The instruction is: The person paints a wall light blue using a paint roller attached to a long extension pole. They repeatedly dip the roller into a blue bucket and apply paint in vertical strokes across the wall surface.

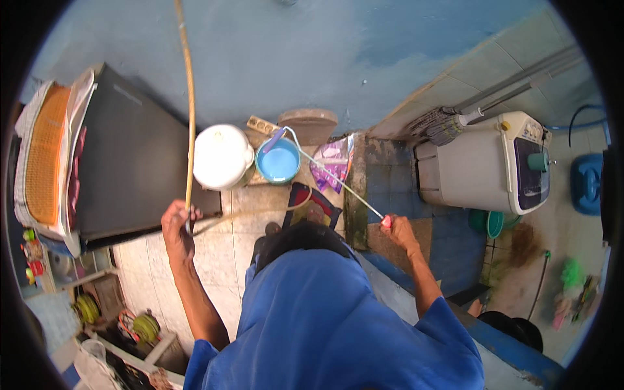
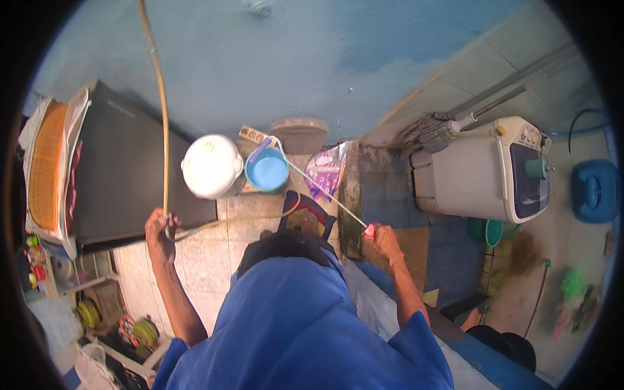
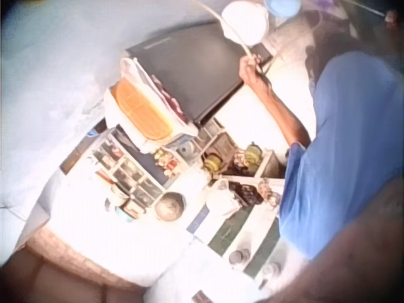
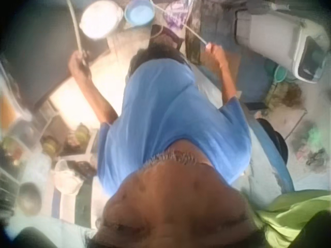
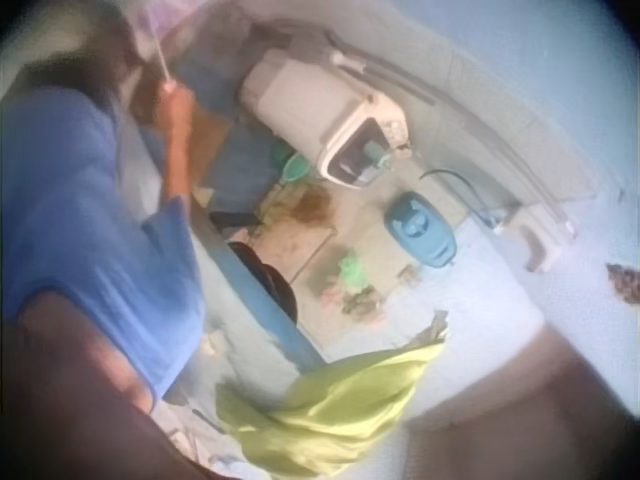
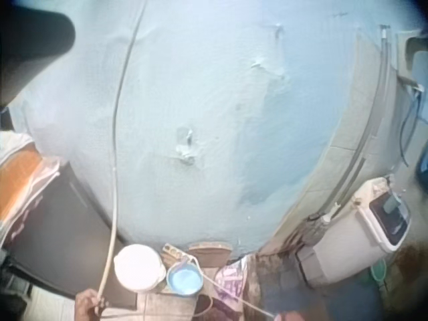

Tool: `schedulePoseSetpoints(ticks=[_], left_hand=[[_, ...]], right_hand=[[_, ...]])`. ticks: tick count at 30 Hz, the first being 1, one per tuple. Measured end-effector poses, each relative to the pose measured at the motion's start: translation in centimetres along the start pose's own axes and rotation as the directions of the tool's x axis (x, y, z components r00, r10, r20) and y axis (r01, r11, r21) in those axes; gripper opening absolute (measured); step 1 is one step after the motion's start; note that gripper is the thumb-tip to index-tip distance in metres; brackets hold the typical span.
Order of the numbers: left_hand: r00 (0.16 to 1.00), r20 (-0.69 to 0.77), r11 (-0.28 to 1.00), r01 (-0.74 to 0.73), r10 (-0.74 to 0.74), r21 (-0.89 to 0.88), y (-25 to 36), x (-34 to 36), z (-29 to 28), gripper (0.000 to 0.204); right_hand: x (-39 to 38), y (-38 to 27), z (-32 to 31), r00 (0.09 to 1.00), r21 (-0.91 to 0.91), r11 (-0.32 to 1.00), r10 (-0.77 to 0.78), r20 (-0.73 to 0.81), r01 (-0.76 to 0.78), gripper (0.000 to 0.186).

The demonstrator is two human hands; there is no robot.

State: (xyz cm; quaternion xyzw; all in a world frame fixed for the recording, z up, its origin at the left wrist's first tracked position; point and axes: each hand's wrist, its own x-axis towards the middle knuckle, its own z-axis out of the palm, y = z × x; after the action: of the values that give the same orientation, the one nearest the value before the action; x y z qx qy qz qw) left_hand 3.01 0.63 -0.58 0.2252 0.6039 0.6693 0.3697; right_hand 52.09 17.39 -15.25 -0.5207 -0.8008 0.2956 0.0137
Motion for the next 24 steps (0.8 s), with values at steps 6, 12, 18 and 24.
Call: schedulePoseSetpoints(ticks=[6, 12, 18, 24], left_hand=[[1.000, 0.027, 0.998, 0.000, 0.001, -0.059, -0.3, 0.0, 0.0, 0.014], [0.997, 0.072, 0.996, -0.011, 0.018, -0.092, -0.4, 0.3, 0.0, 0.012], [0.998, 0.064, 0.996, -0.003, 0.009, -0.091, -0.2, 0.3, 0.2, 0.011], [0.998, 0.058, 0.996, -0.005, 0.011, -0.090, 0.0, 0.0, 0.4, 0.012]], right_hand=[[1.2, -2.4, -2.7, 0.997, -0.213, 0.975, -0.042, 0.066, 0.055, 0.025], [4.2, -5.0, -2.7, 0.988, -0.316, 0.941, -0.079, 0.136, 0.118, 0.027], [9.9, -9.4, -0.4, 0.970, -0.394, 0.892, -0.160, 0.183, 0.222, 0.028], [16.2, -11.4, 3.8, 0.958, -0.480, 0.849, -0.094, 0.272, 0.220, 0.026]])
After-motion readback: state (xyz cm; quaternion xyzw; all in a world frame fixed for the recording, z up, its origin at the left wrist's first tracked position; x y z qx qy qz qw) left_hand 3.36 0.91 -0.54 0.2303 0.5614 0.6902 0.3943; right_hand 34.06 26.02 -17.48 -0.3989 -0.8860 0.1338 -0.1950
